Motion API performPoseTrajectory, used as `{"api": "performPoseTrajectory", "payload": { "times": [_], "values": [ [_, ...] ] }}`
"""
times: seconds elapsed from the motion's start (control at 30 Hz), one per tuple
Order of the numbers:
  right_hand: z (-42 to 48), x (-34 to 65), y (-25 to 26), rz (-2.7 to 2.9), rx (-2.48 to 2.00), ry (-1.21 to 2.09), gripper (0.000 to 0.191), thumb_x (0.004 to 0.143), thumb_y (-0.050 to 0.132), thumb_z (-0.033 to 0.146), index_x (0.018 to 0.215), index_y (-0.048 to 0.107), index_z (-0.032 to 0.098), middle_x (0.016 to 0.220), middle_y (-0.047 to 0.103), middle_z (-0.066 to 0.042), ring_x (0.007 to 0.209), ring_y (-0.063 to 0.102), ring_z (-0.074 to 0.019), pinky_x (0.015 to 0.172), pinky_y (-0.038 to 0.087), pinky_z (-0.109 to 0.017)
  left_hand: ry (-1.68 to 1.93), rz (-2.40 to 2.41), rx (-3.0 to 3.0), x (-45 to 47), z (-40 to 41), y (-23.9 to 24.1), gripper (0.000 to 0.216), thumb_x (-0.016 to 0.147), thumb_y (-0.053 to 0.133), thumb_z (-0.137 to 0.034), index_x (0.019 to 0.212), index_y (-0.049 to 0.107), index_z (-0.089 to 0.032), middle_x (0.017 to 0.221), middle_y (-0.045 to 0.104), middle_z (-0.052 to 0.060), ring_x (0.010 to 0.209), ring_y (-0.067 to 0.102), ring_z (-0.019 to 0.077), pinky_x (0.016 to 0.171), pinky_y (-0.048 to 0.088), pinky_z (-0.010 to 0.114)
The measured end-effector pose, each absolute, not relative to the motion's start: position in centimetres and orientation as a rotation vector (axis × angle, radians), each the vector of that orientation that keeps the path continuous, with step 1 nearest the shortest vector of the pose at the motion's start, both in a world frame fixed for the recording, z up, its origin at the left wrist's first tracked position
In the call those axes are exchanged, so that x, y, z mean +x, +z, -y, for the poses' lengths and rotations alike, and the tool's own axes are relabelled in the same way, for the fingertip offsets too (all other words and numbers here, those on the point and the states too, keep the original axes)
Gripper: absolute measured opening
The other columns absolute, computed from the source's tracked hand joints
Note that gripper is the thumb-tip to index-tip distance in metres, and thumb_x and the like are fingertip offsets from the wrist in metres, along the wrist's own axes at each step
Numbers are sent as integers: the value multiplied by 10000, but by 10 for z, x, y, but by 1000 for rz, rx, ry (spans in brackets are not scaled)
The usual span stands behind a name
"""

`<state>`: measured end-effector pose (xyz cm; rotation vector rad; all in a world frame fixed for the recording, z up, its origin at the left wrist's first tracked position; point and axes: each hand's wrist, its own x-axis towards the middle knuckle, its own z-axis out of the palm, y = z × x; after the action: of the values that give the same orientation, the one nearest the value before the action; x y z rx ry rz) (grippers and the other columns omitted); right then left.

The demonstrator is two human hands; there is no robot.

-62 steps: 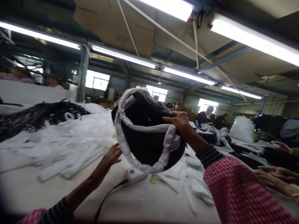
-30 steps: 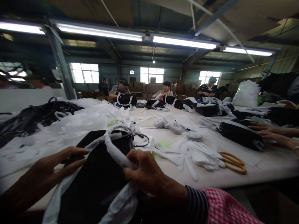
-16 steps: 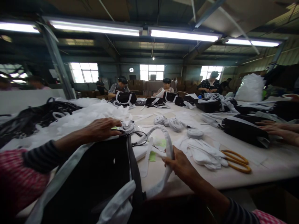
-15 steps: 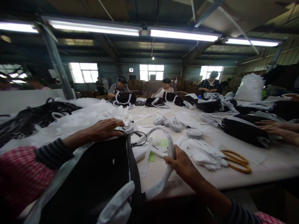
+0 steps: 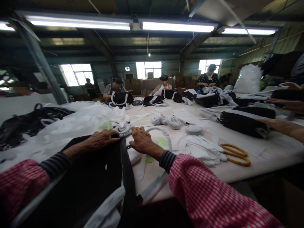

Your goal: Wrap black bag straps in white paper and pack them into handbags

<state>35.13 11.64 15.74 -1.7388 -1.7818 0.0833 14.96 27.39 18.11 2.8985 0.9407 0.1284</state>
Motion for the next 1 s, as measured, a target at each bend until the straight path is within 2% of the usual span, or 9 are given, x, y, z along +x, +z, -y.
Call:
{"api": "performPoseTrajectory", "payload": {
  "times": [0.07,0.13,0.27,0.4,0.57,0.67,0.8,0.93,1.0],
  "values": [
    [-139,349,161,1734,-1760,225,319,764,705,177,1080,747,164,963,733,-72,959,637,-248,779,456,-305,157,-898,2865,146,-280,178,539,955,448,-614,1303,682,-275,1382,657,103,1311,555,372,1112,408,532],
    [-148,348,170,1695,-1758,268,113,786,700,227,856,760,160,748,683,-24,774,625,-191,662,406,-268,190,-862,2827,142,-286,174,534,962,430,-617,1293,696,-293,1369,674,72,1304,572,343,1129,409,483],
    [-136,342,194,1636,-1597,334,136,788,724,259,711,728,146,612,591,20,658,559,-139,596,351,-251,257,-816,2780,137,-295,168,601,1001,312,-621,1297,683,-253,1356,686,76,1280,600,305,1124,431,402],
    [-93,332,196,1649,-1433,470,125,760,747,204,652,706,154,601,582,28,635,530,-130,596,346,-254,274,-795,2801,134,-297,162,605,1024,251,-567,1320,656,-227,1369,669,109,1287,591,307,1134,411,422],
    [1,326,178,1642,-1529,592,210,832,732,313,655,703,204,639,609,1,655,544,-168,627,384,-290,221,-798,2849,137,-294,154,537,1040,295,-551,1322,671,-292,1288,698,98,1200,616,324,1058,437,483],
    [59,326,169,1663,-1638,755,232,798,773,393,636,710,239,718,664,-38,712,603,-204,657,426,-311,195,-811,2873,139,-294,153,496,1050,317,-527,1308,682,-312,1261,707,93,1175,611,316,1035,437,479],
    [100,335,166,1749,-1670,1047,193,765,790,420,657,734,269,695,658,-54,690,625,-213,597,434,-298,198,-841,2910,142,-288,157,500,1058,302,-508,1304,685,-303,1242,703,103,1155,595,328,1014,442,502],
    [79,345,175,1647,-1611,939,163,865,713,405,801,771,267,856,713,-45,823,639,-218,703,476,-287,236,-718,2997,153,-258,179,384,995,440,-308,1283,690,-264,1316,667,95,1238,536,317,1055,426,467],
    [49,346,176,1605,-1496,801,237,922,644,400,804,758,230,819,687,-37,773,602,-193,678,461,-280,159,-522,3019,157,-234,194,417,910,469,-163,1231,712,-271,1284,685,60,1219,563,283,1063,430,416]
  ]
}}
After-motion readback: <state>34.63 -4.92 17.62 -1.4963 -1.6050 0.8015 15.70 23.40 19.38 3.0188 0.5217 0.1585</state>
